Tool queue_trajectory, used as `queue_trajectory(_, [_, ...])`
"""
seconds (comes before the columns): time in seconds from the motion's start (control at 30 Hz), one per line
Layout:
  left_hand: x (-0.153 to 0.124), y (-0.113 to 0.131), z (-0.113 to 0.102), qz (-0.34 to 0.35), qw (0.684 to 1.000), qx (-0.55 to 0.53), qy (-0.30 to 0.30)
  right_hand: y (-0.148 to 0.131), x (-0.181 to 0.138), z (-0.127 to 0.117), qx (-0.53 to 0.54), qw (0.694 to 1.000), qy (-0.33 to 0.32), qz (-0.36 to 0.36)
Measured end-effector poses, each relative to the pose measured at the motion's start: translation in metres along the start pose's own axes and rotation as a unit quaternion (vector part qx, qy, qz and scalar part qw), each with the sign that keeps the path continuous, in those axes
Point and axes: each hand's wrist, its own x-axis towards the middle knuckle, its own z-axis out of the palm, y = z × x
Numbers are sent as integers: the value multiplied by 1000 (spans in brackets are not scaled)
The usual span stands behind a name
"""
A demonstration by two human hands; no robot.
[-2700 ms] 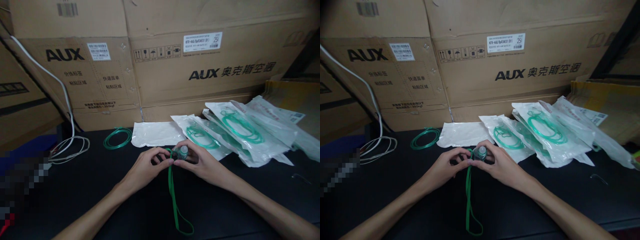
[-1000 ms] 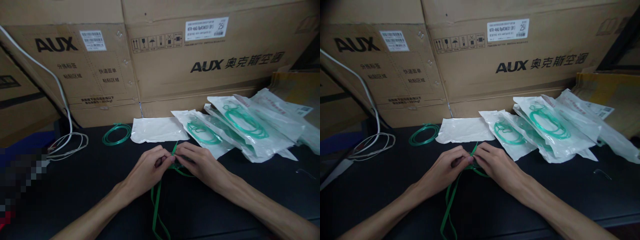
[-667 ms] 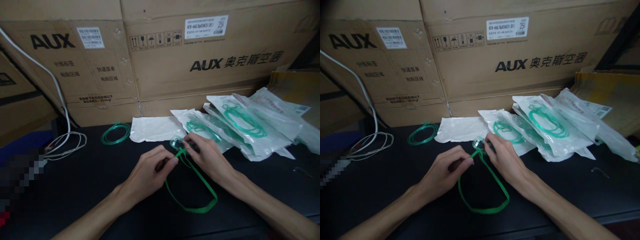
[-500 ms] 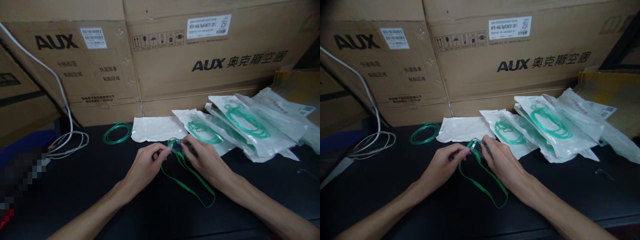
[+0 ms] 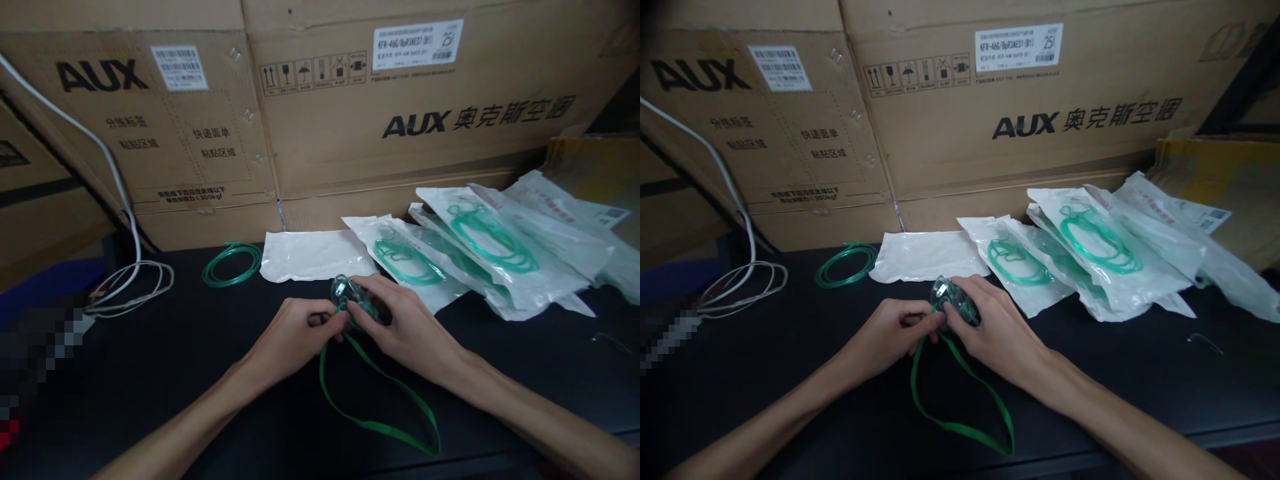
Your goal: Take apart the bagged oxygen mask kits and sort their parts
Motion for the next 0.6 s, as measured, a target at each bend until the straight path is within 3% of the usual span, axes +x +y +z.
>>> queue_trajectory(0.13, [2,-1,-1,24,1000,2,5,5,0,-3,112,990,-50,76])
queue_trajectory(0.23, [2,-1,-2,39,999,15,24,7,0,-2,162,981,-69,85])
queue_trajectory(0.6, [1,4,-1,80,991,87,60,11,3,-3,68,994,-82,24])
